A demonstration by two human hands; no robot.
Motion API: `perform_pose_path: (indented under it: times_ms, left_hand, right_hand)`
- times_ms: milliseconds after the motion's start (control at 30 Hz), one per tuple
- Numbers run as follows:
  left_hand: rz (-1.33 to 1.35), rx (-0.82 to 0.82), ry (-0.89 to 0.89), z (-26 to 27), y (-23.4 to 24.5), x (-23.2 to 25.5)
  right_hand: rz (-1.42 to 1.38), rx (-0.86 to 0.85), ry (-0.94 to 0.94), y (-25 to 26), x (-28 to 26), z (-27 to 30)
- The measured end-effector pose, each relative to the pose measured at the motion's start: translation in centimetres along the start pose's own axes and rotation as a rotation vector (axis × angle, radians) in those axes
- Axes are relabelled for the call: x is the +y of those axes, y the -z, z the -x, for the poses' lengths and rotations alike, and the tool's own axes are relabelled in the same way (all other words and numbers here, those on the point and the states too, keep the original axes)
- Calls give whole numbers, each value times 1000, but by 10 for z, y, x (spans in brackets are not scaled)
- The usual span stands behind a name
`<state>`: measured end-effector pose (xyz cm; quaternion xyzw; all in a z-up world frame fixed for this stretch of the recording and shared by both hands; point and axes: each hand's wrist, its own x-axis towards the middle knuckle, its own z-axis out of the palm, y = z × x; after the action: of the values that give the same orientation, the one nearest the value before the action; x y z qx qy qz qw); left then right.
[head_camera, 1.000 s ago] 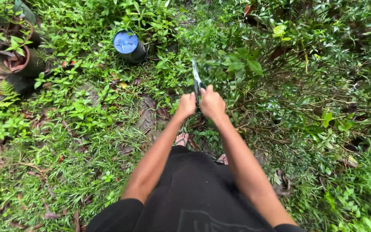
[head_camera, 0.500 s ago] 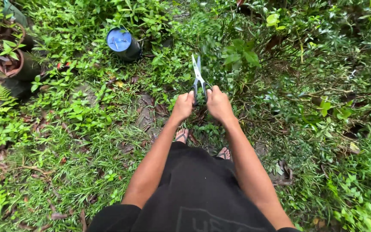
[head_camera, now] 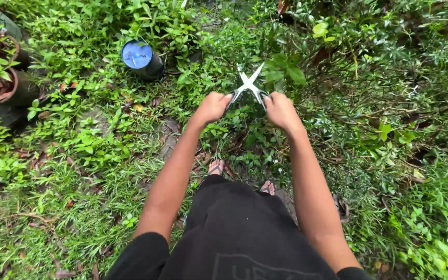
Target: Trimming a garden bush using a pair of shears.
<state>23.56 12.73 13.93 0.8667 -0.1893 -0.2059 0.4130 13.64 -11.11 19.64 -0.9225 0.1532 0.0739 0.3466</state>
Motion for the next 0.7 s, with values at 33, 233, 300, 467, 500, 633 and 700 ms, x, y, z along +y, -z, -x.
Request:
perform_pose_path:
  times_ms: [33,233,300,467,500,633,700]
  left_hand:
    - [-1,-1,-4,-7,2,0]
    - [80,-18,48,-45,-32,-9]
    - [144,66,-63,-60,-74,-31]
    - [301,53,-86,-9,-65,-6]
    - [373,11,-38,1,-57,0]
    - [330,-12,-68,15,-24,2]
    - [172,-81,-78,21,-2,-3]
  right_hand:
    - [-1,4,-1,-2,-3,-7]
    - [-87,71,-75,-25,-29,-21]
    - [-183,218,-127,-43,-54,-8]
    - [-168,296,-74,-58,-37,4]
    - [-163,266,-46,-59,-34,7]
    - [-178,212,-56,-47,-22,28]
    - [-146,157,-102,-31,-19,41]
